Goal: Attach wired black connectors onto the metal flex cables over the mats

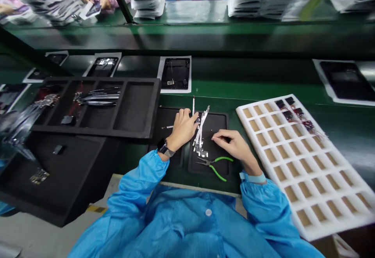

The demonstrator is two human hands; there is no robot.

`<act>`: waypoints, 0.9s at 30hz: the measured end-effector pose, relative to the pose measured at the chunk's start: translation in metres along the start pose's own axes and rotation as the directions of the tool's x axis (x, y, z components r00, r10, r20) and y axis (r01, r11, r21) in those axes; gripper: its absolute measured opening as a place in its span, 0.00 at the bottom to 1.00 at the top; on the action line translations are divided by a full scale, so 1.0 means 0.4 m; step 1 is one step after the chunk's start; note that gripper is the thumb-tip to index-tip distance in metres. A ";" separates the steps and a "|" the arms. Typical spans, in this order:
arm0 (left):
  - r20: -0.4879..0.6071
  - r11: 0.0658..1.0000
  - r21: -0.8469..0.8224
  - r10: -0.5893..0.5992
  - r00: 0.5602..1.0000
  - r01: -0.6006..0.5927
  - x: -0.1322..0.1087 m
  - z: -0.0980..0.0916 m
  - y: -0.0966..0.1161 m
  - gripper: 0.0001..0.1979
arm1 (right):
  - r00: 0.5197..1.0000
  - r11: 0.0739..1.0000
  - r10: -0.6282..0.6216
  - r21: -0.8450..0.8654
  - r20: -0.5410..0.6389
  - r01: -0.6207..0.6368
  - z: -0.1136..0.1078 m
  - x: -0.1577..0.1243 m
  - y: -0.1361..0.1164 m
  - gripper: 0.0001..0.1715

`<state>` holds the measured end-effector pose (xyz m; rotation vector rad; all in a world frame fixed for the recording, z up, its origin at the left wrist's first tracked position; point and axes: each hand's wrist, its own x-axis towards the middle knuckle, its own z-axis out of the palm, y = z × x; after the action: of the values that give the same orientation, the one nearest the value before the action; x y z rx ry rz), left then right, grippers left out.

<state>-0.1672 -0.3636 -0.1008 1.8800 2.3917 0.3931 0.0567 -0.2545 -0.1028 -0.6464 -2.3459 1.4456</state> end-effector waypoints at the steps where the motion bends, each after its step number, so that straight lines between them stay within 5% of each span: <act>1: -0.005 1.000 0.000 0.001 1.000 -0.001 -0.001 0.003 0.000 0.22 | 1.000 1.000 -0.006 0.004 -0.003 0.006 0.001 0.000 -0.003 0.17; 9: -0.157 0.984 -0.148 0.075 0.985 -0.098 -0.011 0.004 -0.006 0.12 | 0.998 0.998 -0.053 0.022 -0.033 0.054 0.003 -0.005 -0.023 0.18; 12: -0.249 0.917 -0.374 0.049 0.967 -0.143 -0.024 -0.026 -0.001 0.12 | 0.997 0.998 -0.052 0.042 -0.053 0.054 0.000 -0.008 -0.023 0.19; 14: -0.230 0.770 -0.628 -0.049 0.972 -0.110 -0.032 -0.045 0.000 0.11 | 0.996 0.996 -0.049 0.068 -0.069 0.054 -0.001 -0.009 -0.026 0.19; 16: -0.090 0.511 -0.859 -0.160 0.983 0.005 -0.035 -0.054 -0.003 0.13 | 0.996 0.995 -0.042 0.090 -0.081 0.049 0.001 -0.007 -0.029 0.20; 18: 0.098 0.230 -0.962 -0.203 0.974 0.144 -0.032 -0.051 -0.010 0.14 | 0.996 0.994 -0.026 0.106 -0.087 0.035 0.005 -0.004 -0.030 0.20; 20: 0.224 0.068 -0.968 -0.200 0.954 0.242 -0.028 -0.043 -0.019 0.15 | 0.995 0.994 0.000 0.111 -0.095 0.011 0.012 0.000 -0.029 0.19; 23: 0.217 0.164 -0.952 -0.234 0.948 0.258 -0.032 -0.034 -0.029 0.15 | 0.992 0.994 0.044 0.103 -0.117 -0.032 0.022 0.005 -0.019 0.18; 27: 0.037 0.670 -0.739 -0.064 0.997 0.070 -0.050 -0.052 -0.026 0.10 | 0.982 0.987 0.107 0.132 -0.154 -0.087 0.024 0.007 -0.001 0.16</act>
<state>-0.1764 -0.3883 -0.0851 1.3786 1.8222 1.1434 0.0497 -0.2606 -0.1065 -0.8207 -2.1097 1.5078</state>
